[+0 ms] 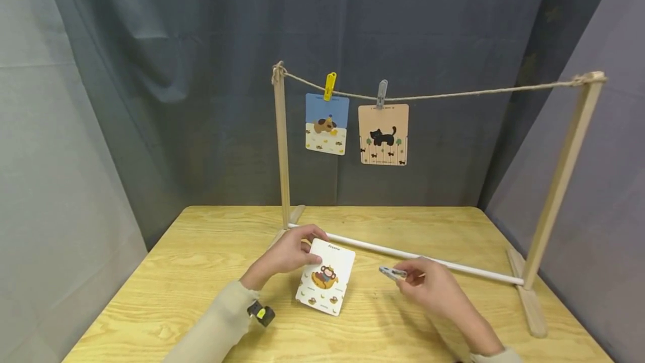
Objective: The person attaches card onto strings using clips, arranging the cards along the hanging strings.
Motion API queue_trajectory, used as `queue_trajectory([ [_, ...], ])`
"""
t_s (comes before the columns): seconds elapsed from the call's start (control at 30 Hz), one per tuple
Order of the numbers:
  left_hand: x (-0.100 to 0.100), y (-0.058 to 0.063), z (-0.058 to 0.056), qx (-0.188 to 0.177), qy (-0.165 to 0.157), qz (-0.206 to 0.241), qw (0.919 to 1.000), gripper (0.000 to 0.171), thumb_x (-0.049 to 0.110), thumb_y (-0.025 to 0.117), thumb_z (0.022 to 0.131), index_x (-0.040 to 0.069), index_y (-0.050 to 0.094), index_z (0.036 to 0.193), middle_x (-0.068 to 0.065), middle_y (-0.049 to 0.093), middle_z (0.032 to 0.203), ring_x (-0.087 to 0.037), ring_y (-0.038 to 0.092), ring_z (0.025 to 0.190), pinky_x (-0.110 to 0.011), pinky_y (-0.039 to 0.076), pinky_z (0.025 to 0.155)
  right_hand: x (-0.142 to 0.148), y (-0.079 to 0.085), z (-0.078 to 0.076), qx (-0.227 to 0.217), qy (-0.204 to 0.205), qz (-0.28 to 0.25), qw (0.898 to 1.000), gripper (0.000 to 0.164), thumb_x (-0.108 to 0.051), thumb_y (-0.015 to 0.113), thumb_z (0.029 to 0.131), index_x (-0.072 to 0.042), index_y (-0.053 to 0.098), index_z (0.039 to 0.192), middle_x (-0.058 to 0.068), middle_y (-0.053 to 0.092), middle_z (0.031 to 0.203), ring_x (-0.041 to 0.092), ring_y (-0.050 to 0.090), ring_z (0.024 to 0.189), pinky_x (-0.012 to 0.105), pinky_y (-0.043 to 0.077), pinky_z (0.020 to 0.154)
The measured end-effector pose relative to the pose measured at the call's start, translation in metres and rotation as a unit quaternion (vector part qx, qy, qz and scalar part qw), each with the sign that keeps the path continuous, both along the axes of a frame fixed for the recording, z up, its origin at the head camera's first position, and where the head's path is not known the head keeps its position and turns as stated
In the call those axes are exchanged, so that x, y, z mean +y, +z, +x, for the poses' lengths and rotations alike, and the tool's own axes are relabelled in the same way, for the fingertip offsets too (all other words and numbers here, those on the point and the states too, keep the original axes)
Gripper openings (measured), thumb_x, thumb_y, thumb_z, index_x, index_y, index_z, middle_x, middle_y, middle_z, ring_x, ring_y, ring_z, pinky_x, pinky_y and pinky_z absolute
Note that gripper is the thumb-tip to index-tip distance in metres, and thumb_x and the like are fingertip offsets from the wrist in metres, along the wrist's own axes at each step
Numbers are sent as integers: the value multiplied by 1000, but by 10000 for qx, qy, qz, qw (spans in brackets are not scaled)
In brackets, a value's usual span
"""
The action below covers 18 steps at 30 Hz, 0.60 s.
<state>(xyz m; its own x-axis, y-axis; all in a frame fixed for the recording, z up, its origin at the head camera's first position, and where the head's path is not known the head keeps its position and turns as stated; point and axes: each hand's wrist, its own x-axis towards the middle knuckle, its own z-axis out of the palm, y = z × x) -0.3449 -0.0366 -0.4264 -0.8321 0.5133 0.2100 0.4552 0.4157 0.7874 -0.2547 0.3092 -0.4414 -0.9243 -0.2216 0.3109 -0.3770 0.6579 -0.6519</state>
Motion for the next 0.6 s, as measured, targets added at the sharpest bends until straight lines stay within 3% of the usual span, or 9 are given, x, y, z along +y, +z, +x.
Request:
queue_trajectory([
  [0.17,1,2,0,15,79,62,9999,38,3,86,84,15,70,117,0,65,97,-9,63,70,-26,54,67,0,3,1,292,-221,-189,9992,17,-13,79,92,-14,77,109,-3,70,90,7,65,78,26,59,74],
  [0.4,2,6,3,54,38,90,9999,27,9,85,86,10,71,109,2,72,91,-9,68,83,-28,57,78,4,8,0,403,-500,-429,9970,23,-19,79,94,-14,77,116,1,71,101,7,66,83,23,58,77],
  [0.6,3,8,4,-47,-72,358,9993,19,10,83,88,11,73,103,1,76,89,-8,71,80,-26,56,73,6,16,2,363,-534,-723,9953,30,-19,79,94,-10,74,122,4,73,100,8,69,85,19,57,78],
])
